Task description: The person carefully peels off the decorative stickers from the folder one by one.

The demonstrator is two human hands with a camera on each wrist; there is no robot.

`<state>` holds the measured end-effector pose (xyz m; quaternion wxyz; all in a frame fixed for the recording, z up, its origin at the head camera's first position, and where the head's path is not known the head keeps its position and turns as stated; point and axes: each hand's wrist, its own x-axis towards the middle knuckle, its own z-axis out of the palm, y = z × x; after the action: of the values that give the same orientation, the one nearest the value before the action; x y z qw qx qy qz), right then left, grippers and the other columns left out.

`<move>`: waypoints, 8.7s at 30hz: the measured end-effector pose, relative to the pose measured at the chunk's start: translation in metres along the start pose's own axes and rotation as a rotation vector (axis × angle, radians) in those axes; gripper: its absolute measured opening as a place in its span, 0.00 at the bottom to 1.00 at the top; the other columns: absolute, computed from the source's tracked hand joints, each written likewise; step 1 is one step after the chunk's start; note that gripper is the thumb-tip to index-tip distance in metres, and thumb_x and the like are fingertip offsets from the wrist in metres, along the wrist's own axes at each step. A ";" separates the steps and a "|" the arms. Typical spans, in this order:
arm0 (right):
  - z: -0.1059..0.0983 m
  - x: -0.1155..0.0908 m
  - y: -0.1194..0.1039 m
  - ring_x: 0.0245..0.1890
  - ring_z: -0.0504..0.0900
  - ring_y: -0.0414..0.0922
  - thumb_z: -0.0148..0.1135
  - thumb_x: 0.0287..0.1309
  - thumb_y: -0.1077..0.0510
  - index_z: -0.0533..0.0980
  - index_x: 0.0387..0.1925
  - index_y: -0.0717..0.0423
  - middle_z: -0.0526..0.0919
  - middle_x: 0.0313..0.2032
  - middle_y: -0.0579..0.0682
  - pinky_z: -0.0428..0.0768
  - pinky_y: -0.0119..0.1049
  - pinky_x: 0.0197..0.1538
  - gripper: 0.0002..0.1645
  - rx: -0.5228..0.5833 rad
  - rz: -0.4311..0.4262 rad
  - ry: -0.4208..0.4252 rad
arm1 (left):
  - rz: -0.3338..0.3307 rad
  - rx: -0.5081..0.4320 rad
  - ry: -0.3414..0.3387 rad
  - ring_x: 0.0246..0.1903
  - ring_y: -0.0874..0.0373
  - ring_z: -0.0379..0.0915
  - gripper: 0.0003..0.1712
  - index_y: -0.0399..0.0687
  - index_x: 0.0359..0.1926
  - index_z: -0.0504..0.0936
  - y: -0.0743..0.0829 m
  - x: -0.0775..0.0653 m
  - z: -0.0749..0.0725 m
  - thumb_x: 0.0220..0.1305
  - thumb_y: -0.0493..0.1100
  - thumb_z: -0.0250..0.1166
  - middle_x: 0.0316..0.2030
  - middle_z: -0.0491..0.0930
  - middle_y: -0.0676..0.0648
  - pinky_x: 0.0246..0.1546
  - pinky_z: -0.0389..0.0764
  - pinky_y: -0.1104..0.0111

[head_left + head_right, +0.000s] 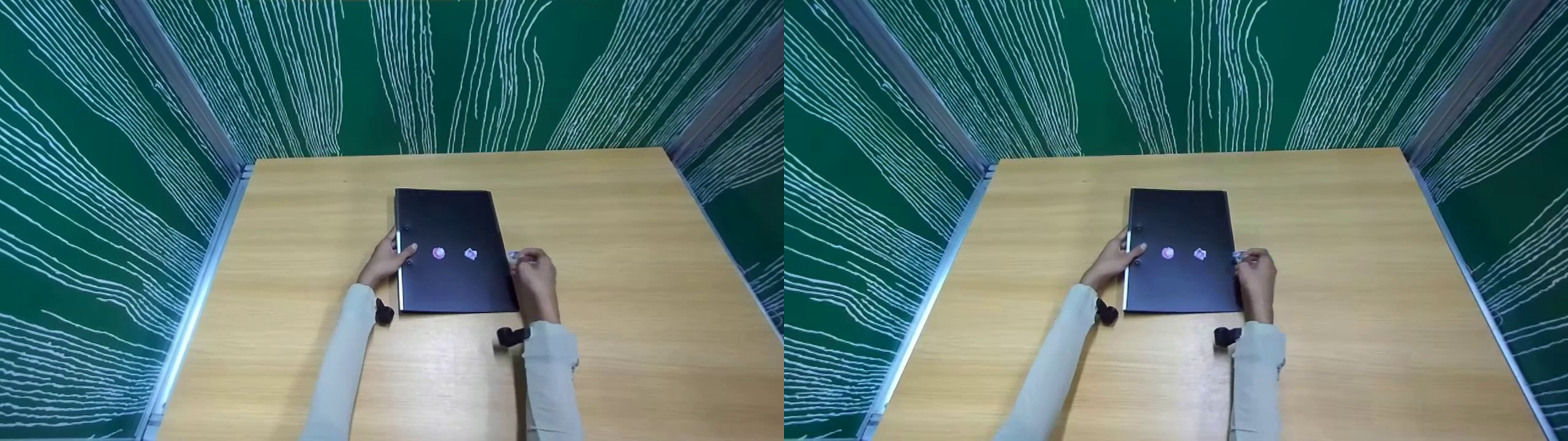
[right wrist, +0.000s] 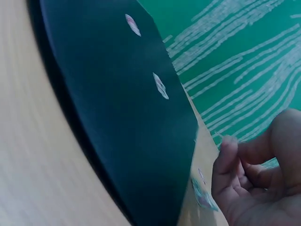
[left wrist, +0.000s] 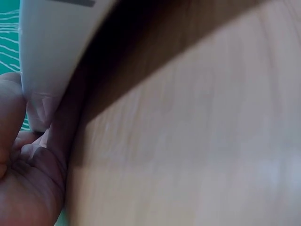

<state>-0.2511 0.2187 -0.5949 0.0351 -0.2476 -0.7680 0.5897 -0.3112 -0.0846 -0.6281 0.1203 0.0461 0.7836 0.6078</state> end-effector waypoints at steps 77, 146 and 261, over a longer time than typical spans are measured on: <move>-0.046 0.012 0.031 0.24 0.83 0.31 0.45 0.67 0.64 0.66 0.62 0.68 0.76 0.42 0.53 0.85 0.27 0.36 0.23 -0.077 0.133 -0.008 | 0.037 0.092 0.014 0.49 0.56 0.82 0.44 0.58 0.79 0.51 -0.001 -0.001 0.000 0.69 0.50 0.63 0.64 0.76 0.41 0.55 0.81 0.65; -0.040 -0.002 0.032 0.24 0.79 0.33 0.45 0.69 0.54 0.66 0.57 0.61 0.78 0.36 0.46 0.77 0.26 0.35 0.21 -0.152 0.056 0.074 | 0.031 0.098 0.024 0.60 0.56 0.76 0.43 0.59 0.78 0.52 0.004 -0.003 0.001 0.69 0.50 0.63 0.66 0.74 0.44 0.68 0.70 0.62; 0.060 0.009 0.011 0.20 0.77 0.32 0.63 0.64 0.60 0.80 0.41 0.66 0.78 0.29 0.50 0.81 0.23 0.28 0.10 -0.214 -0.273 -0.147 | 0.006 0.082 0.023 0.56 0.56 0.79 0.43 0.60 0.78 0.52 0.000 -0.002 0.000 0.69 0.52 0.63 0.68 0.72 0.46 0.61 0.77 0.62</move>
<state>-0.2760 0.1718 -0.6256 0.0319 -0.0996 -0.8532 0.5110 -0.3096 -0.0853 -0.6282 0.1075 0.0463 0.8091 0.5758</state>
